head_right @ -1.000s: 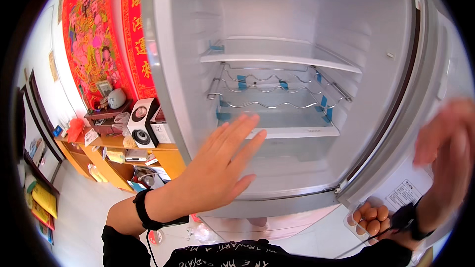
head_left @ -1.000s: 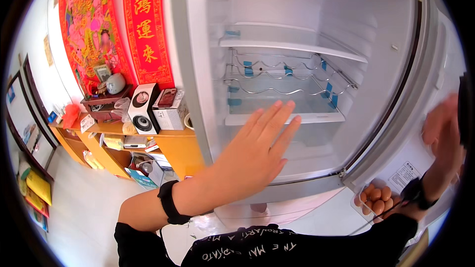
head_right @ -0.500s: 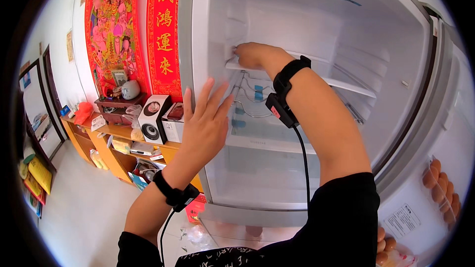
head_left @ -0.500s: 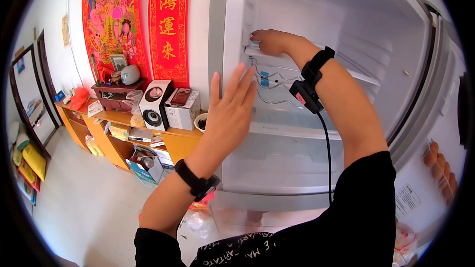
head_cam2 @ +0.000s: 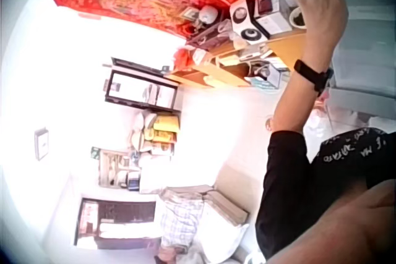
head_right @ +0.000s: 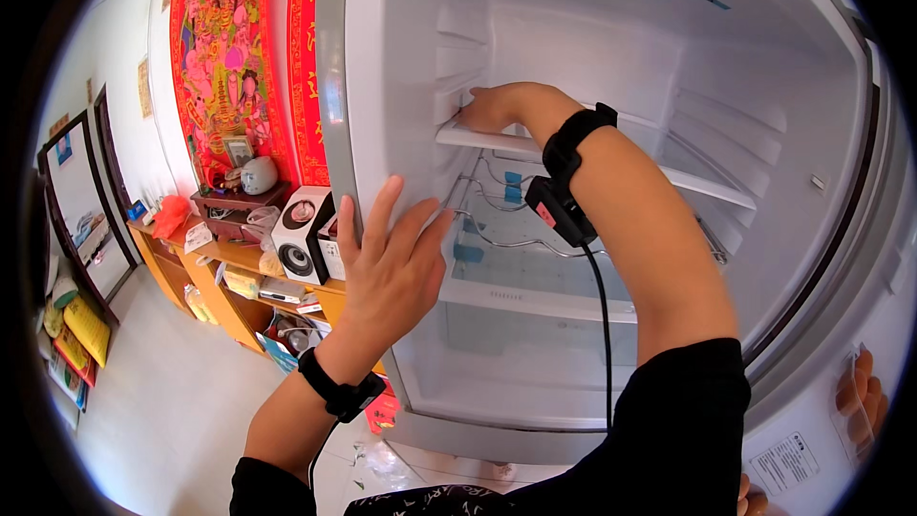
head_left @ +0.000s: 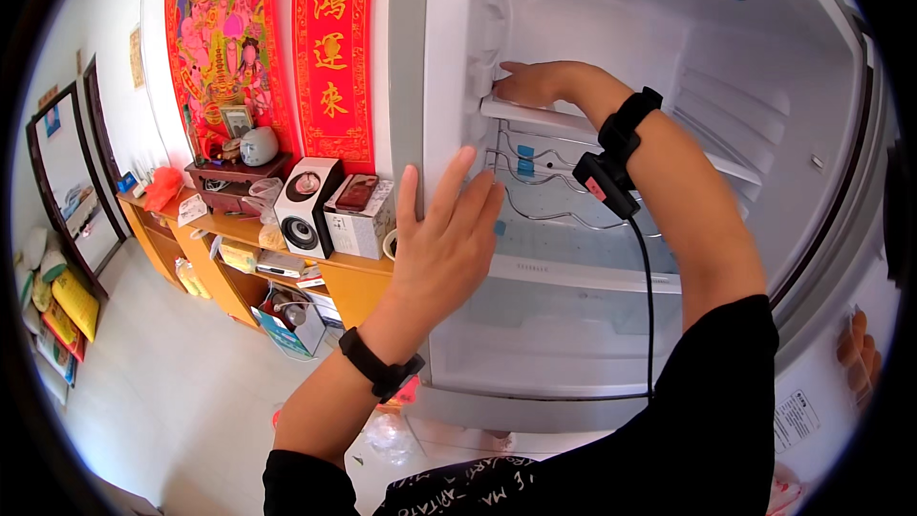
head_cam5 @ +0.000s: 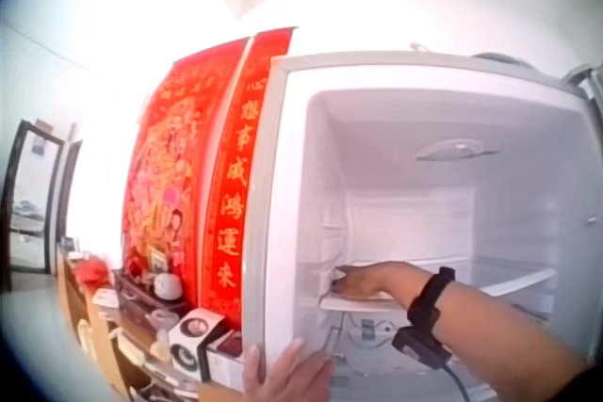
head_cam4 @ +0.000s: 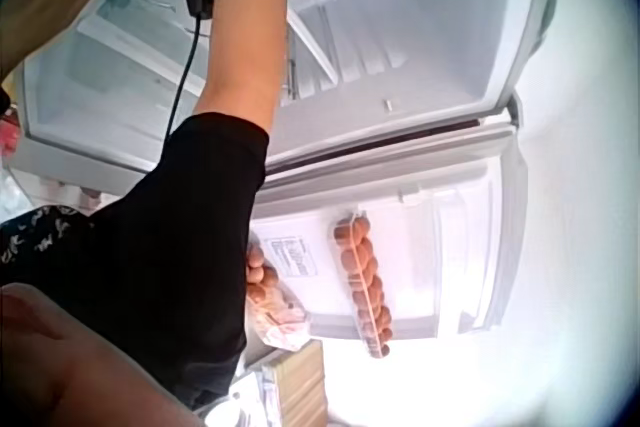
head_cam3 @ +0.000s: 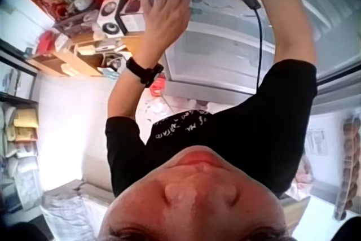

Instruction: The person inserts a metal wire rack into a refrigerator, leaves to retrieve a glass shelf from outside, and then installs the glass shelf into the refrigerator above the rack.

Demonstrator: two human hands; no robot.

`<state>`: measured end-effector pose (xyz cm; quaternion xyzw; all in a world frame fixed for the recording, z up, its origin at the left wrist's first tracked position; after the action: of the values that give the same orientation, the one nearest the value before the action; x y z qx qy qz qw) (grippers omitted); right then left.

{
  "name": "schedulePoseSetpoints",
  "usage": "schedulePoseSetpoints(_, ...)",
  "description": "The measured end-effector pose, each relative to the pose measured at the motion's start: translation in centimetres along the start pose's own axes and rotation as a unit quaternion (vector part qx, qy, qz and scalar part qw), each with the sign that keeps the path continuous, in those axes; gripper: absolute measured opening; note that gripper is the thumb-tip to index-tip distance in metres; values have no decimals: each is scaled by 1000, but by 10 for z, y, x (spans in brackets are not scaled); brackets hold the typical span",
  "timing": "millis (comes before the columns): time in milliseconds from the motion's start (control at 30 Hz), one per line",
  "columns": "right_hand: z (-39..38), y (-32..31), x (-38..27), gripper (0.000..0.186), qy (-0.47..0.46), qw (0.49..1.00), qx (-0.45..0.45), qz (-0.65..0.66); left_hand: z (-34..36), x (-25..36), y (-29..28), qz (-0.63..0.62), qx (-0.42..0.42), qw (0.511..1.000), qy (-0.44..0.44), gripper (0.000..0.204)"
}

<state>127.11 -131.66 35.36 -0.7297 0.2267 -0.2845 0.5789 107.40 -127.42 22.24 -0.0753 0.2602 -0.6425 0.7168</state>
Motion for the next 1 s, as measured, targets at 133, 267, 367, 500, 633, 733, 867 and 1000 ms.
schedulePoseSetpoints(133, 13, 7, 7, 49, -66, 998, -1, 10, -1, 0, 3, -13, 3, 1000, -1, 33)
schedulePoseSetpoints(267, -13, 2, 2, 50, -29, 999, 12, -29, -1, -2, 0, -3, -4, 1000, 5, 32)
schedulePoseSetpoints(367, -25, -6, -3, 54, -34, 997, 29, -61, 0, -1, 0, -12, -1, 1000, 7, 31)
schedulePoseSetpoints(500, -25, 0, -11, 50, -25, 999, -10, 35, 0, 1, 4, -10, 16, 1000, 7, 29)
schedulePoseSetpoints(633, -20, 5, -10, 46, -64, 995, 35, 62, 0, -2, 1, -16, 23, 1000, 10, 28)
schedulePoseSetpoints(733, -29, -3, -4, 43, -5, 996, 18, 82, -1, -2, 1, -35, 2, 999, 7, 28)
schedulePoseSetpoints(867, -31, -4, 1, 41, 26, 968, 83, 236, -1, -2, 0, -24, -2, 1000, 10, 28)
schedulePoseSetpoints(1000, -22, 2, 5, 40, -7, 970, 113, 216, -2, -3, 2, -33, -1, 999, 10, 27)
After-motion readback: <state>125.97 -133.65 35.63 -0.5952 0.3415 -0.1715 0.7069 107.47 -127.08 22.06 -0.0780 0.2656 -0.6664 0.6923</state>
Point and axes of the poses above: each hand's wrist, its own z-axis towards the middle knuckle, its own y-axis out of the palm, x = y × z, the point moved 3 cm from there along z, towards the middle knuckle, and after that the axes turned 12 degrees about -x, right-handed, at the moved point
